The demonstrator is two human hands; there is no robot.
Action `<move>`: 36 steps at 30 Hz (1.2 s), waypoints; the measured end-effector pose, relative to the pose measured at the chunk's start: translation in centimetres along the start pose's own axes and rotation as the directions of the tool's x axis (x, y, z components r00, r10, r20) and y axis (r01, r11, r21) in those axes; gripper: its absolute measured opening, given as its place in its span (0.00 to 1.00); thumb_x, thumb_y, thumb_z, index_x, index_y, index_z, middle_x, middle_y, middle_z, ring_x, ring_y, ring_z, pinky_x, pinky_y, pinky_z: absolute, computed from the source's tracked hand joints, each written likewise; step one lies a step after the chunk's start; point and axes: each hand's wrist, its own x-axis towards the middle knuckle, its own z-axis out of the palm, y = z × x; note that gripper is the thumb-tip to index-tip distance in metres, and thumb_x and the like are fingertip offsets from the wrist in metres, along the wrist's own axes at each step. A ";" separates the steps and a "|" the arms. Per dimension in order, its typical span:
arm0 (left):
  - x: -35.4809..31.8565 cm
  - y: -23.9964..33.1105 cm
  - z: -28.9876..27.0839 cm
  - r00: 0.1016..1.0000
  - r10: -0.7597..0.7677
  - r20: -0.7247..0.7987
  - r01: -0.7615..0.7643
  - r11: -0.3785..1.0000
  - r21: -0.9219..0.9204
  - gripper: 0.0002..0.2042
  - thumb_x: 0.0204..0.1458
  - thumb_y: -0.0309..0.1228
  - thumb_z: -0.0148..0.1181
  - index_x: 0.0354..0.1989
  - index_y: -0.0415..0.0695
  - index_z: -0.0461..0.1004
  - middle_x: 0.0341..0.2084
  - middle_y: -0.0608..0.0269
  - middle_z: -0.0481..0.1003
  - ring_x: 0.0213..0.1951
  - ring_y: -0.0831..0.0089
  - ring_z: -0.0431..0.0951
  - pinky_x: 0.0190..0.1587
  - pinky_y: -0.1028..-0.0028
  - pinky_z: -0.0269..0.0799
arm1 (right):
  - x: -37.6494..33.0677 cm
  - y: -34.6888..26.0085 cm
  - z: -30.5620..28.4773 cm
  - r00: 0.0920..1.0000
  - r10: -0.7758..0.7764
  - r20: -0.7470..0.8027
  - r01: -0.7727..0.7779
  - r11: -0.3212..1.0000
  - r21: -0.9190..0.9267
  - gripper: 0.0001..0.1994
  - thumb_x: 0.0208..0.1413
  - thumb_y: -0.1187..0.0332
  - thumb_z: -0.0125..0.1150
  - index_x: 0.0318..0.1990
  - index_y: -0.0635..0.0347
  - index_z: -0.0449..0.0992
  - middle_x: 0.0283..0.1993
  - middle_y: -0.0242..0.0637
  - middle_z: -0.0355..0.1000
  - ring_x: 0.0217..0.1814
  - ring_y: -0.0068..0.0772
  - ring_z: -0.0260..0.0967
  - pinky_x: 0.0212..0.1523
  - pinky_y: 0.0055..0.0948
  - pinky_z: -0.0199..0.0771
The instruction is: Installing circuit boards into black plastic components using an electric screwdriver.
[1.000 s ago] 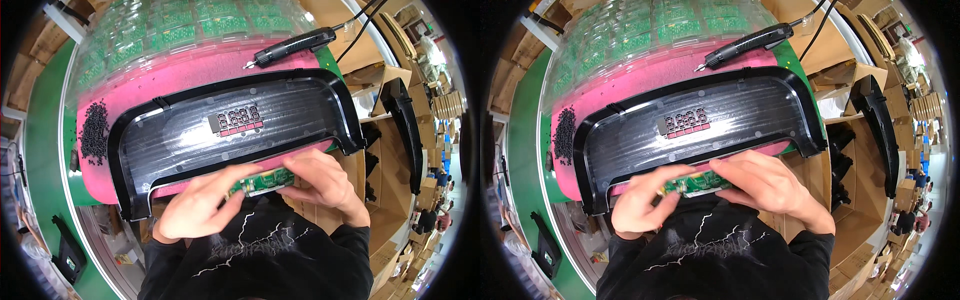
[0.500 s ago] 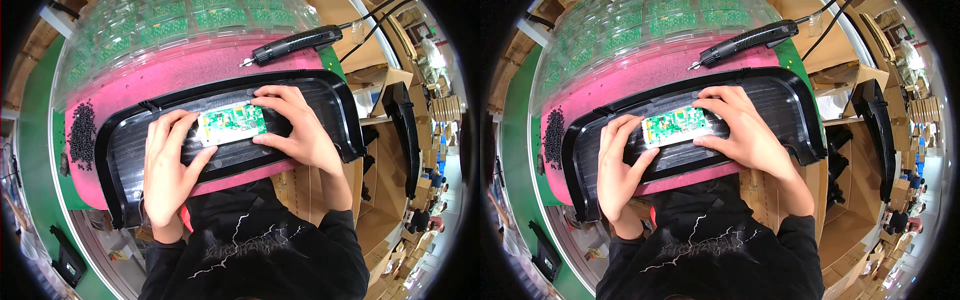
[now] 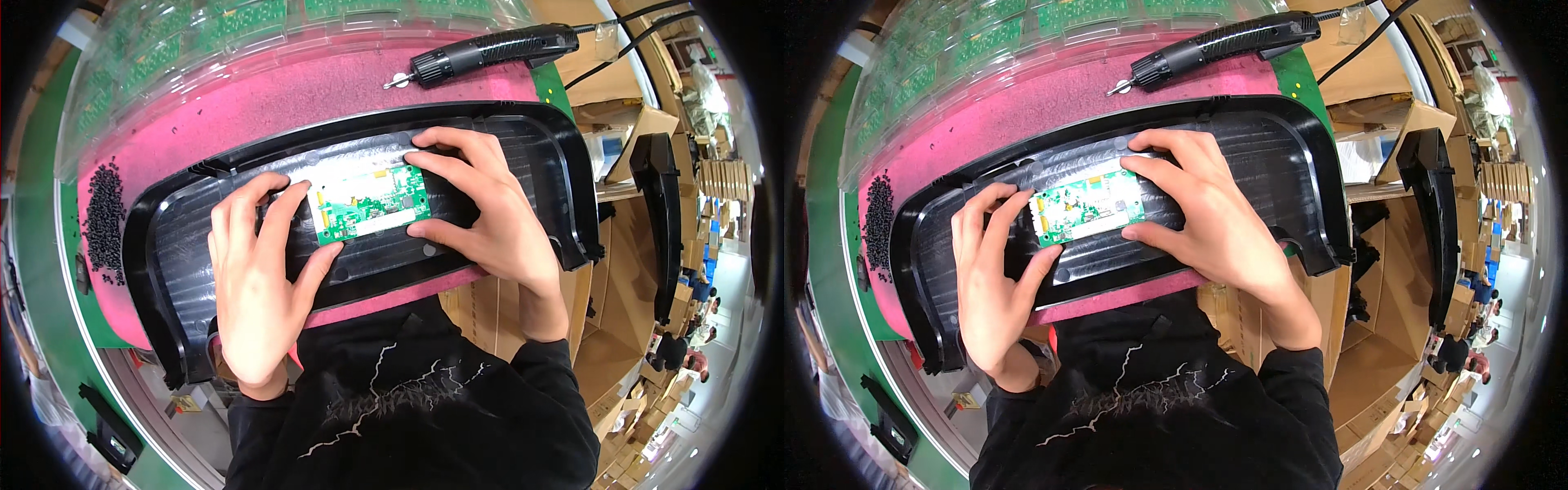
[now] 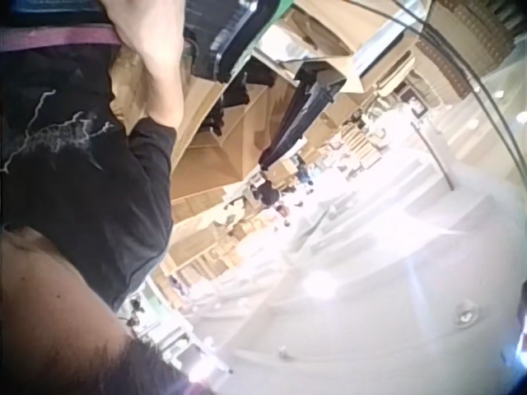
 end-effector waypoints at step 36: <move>-7.5 -11.2 -11.1 0.878 -0.255 -0.405 0.320 0.942 0.101 0.16 0.47 0.20 0.65 0.47 0.35 0.75 0.41 0.49 0.75 0.40 0.50 0.77 0.43 0.62 0.72 | 2.0 5.9 -11.4 0.864 0.363 -0.348 -0.311 0.930 0.197 0.28 0.63 0.64 0.58 0.70 0.50 0.61 0.65 0.38 0.63 0.63 0.28 0.60 0.63 0.27 0.53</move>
